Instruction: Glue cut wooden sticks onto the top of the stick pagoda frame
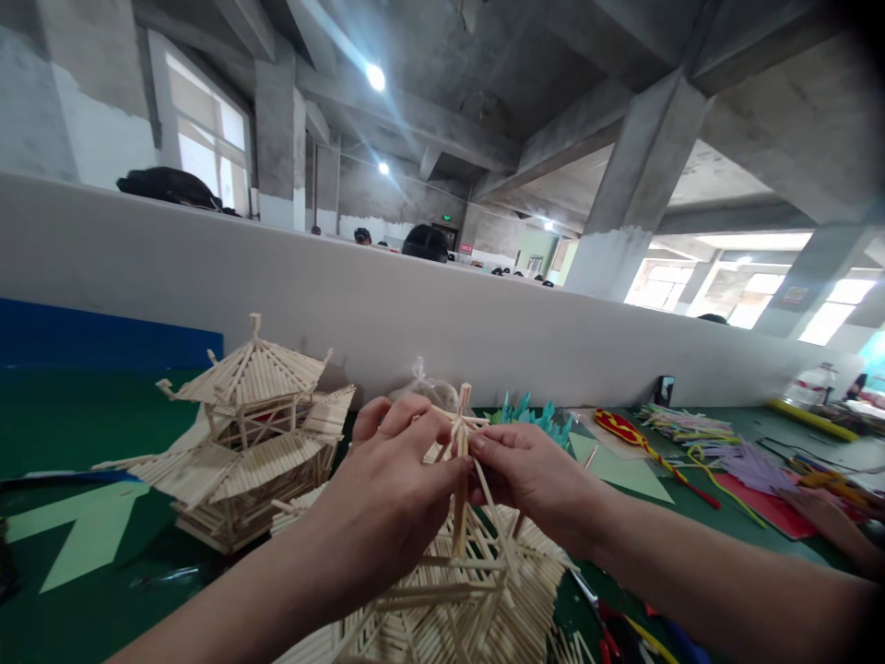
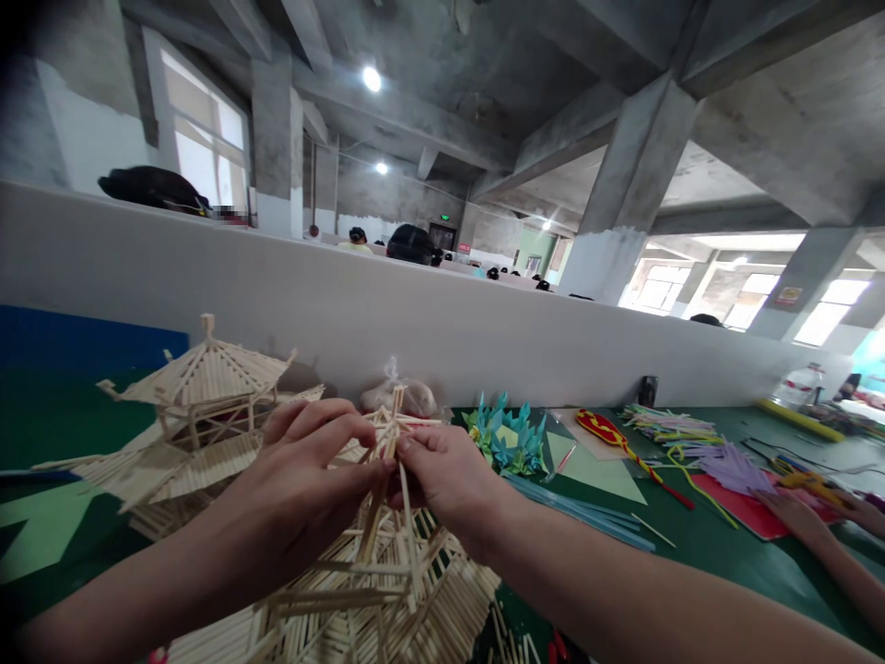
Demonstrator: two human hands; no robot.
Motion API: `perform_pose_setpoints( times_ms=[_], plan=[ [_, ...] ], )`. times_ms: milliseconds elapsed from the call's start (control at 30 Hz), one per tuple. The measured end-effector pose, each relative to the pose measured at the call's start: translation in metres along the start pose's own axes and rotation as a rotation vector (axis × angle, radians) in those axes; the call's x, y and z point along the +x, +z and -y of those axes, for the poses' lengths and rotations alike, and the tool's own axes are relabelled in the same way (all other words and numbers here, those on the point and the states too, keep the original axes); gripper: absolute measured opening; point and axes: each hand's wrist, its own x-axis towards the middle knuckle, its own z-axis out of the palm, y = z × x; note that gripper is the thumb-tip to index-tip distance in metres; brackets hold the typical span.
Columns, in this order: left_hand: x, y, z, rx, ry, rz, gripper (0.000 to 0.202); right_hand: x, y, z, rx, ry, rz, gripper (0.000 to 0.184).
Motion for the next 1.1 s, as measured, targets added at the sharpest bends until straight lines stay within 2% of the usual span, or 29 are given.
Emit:
perform_pose_setpoints(
  times_ms=[700,1100],
  plan=[
    [0.0029,-0.0042,-0.0017,0.036,0.002,0.045,0.023,-0.0007,0.0050,0.0007,-0.063,-0.039,-0.058,0.029],
    [0.0041,-0.0048,-0.0032,0.068,-0.016,0.065,0.023,0.0013,0.0032,-0.0013,0.019,-0.032,-0.019,0.030]
  ],
)
